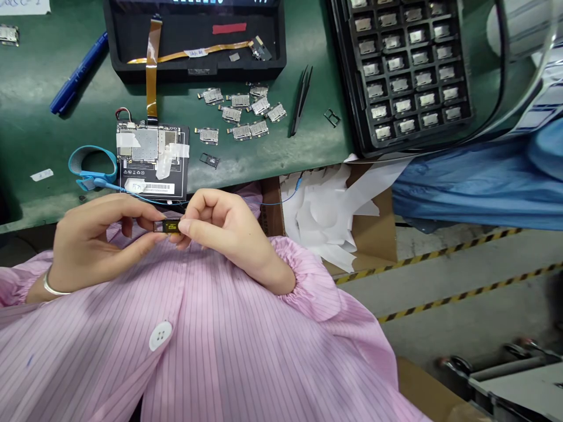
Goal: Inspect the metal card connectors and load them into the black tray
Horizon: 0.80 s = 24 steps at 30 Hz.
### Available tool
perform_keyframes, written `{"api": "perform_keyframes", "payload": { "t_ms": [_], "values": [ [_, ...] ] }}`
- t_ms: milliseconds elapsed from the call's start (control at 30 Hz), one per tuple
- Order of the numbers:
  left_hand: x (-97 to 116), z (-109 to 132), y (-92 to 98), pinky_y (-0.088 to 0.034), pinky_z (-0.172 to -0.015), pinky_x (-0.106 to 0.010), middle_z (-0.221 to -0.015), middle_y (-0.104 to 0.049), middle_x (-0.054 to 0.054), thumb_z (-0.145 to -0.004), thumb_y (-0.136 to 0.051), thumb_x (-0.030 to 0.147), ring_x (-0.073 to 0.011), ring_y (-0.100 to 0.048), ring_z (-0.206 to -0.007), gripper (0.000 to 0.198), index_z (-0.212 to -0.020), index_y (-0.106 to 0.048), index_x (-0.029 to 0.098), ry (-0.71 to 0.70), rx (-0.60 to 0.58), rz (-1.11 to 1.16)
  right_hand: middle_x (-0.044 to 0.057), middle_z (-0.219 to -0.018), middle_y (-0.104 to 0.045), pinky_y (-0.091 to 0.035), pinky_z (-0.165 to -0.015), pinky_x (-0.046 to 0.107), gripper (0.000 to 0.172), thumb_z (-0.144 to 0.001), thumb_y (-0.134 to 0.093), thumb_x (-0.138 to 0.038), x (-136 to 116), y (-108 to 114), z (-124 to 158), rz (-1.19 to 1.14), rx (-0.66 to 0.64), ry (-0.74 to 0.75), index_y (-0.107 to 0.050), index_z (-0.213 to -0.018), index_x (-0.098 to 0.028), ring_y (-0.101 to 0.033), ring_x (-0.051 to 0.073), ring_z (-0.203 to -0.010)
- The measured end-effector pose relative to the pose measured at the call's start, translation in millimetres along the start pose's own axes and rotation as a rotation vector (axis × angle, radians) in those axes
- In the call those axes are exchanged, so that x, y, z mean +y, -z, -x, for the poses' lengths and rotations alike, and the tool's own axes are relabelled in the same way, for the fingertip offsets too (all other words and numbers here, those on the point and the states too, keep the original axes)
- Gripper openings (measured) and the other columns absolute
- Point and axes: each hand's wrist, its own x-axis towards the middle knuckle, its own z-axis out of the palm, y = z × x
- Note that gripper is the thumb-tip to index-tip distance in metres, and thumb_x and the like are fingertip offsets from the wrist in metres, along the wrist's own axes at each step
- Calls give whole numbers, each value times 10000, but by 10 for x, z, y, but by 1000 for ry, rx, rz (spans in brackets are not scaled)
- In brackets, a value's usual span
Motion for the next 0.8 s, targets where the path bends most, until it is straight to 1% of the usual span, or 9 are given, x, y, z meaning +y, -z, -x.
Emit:
{"api": "perform_keyframes", "payload": {
  "t_ms": [200,333,533,700,800],
  "values": [
    [-17,4,-19,-483,-514,-302,-761,-679,11,-834,-720,214,-131,-588,-631,138,-947,-647,241,-30,16,-4,18,-668,-729,-447,-495,164,243,-776,-801,-245,-3,9,-7,-9,-2,-14,-583,-712,-158,-683,117,-599],
    [-27,2,-26,-482,-502,-324,-758,-680,2,-850,-698,228,-149,-593,-624,116,-949,-646,261,-20,10,-7,17,-672,-736,-446,-491,158,236,-770,-801,-223,9,8,-10,-11,-4,-21,-581,-712,-159,-687,115,-589],
    [-30,4,-16,-499,-534,-302,-754,-678,9,-827,-730,191,-128,-600,-638,147,-945,-651,227,-58,29,-13,19,-677,-741,-434,-475,160,230,-777,-791,-219,19,16,-5,4,-3,-15,-577,-716,-161,-690,120,-579],
    [-26,7,-12,-519,-560,-330,-769,-687,6,-841,-705,192,-151,-615,-651,146,-959,-646,254,-37,12,-16,24,-684,-744,-430,-461,162,237,-800,-773,-247,9,11,-4,14,-3,-19,-565,-720,-166,-690,122,-567],
    [-19,0,-7,-535,-584,-330,-764,-686,12,-836,-707,180,-147,-618,-649,151,-955,-645,250,-50,11,-17,24,-693,-748,-434,-460,162,229,-792,-776,-224,14,14,-8,19,-6,-21,-564,-726,-166,-691,123,-565]
  ]
}}
